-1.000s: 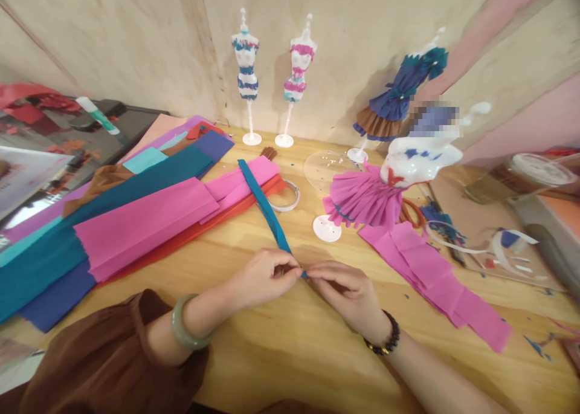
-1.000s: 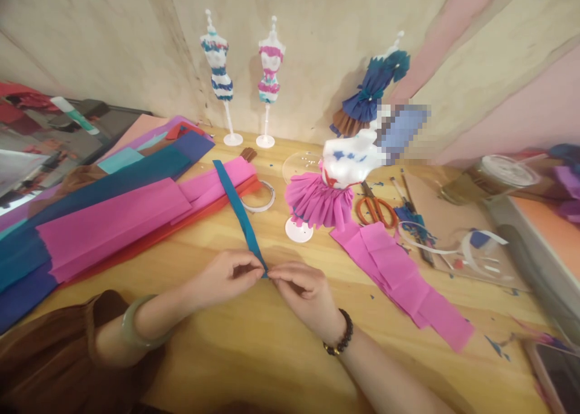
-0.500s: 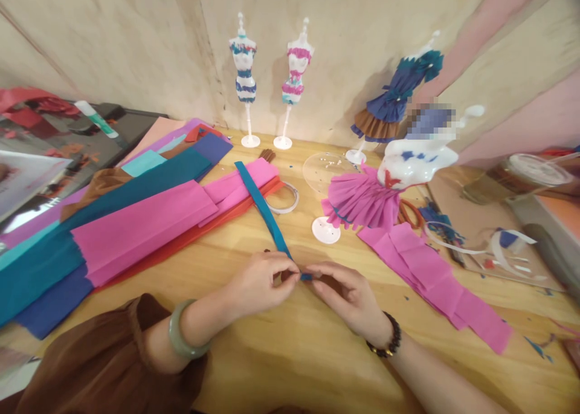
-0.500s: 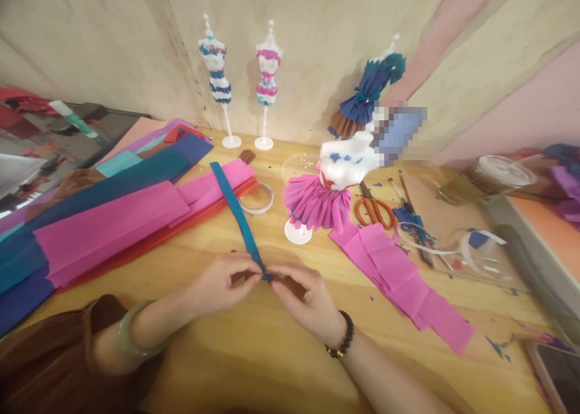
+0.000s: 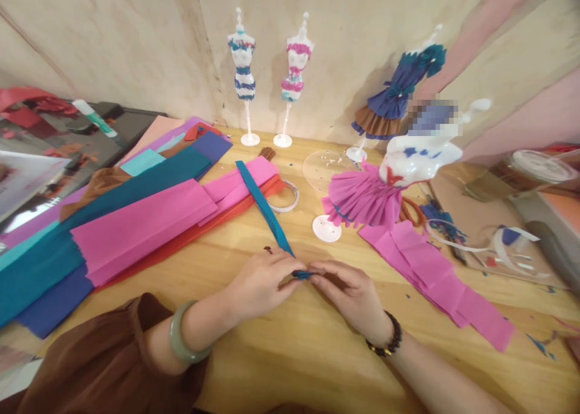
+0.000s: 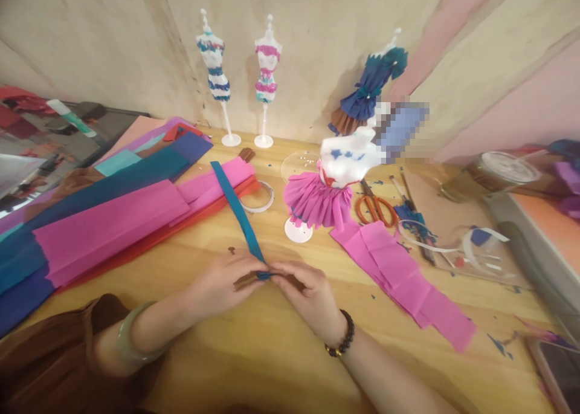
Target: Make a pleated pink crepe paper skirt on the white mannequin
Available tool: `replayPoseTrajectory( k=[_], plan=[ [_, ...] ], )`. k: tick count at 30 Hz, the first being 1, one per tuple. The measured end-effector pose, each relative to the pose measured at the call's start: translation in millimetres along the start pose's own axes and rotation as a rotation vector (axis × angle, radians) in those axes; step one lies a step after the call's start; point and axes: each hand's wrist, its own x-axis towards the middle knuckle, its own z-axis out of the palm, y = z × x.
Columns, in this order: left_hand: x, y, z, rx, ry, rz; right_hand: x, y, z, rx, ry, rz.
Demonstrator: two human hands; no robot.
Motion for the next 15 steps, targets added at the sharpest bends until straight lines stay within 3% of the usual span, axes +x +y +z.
replayPoseTrajectory(
  k=[7, 15],
  plan=[
    [0.7, -0.3, 1.1, -0.045, 0.07, -0.034, -0.6, 1.3, -0.3, -0.041, -0.001, -0.027],
    [0.5, 0.4, -0.1, -0.132, 0.012, -0.123, 1.1, 1.5, 1.7, -0.088, 0.043, -0.082]
  ],
)
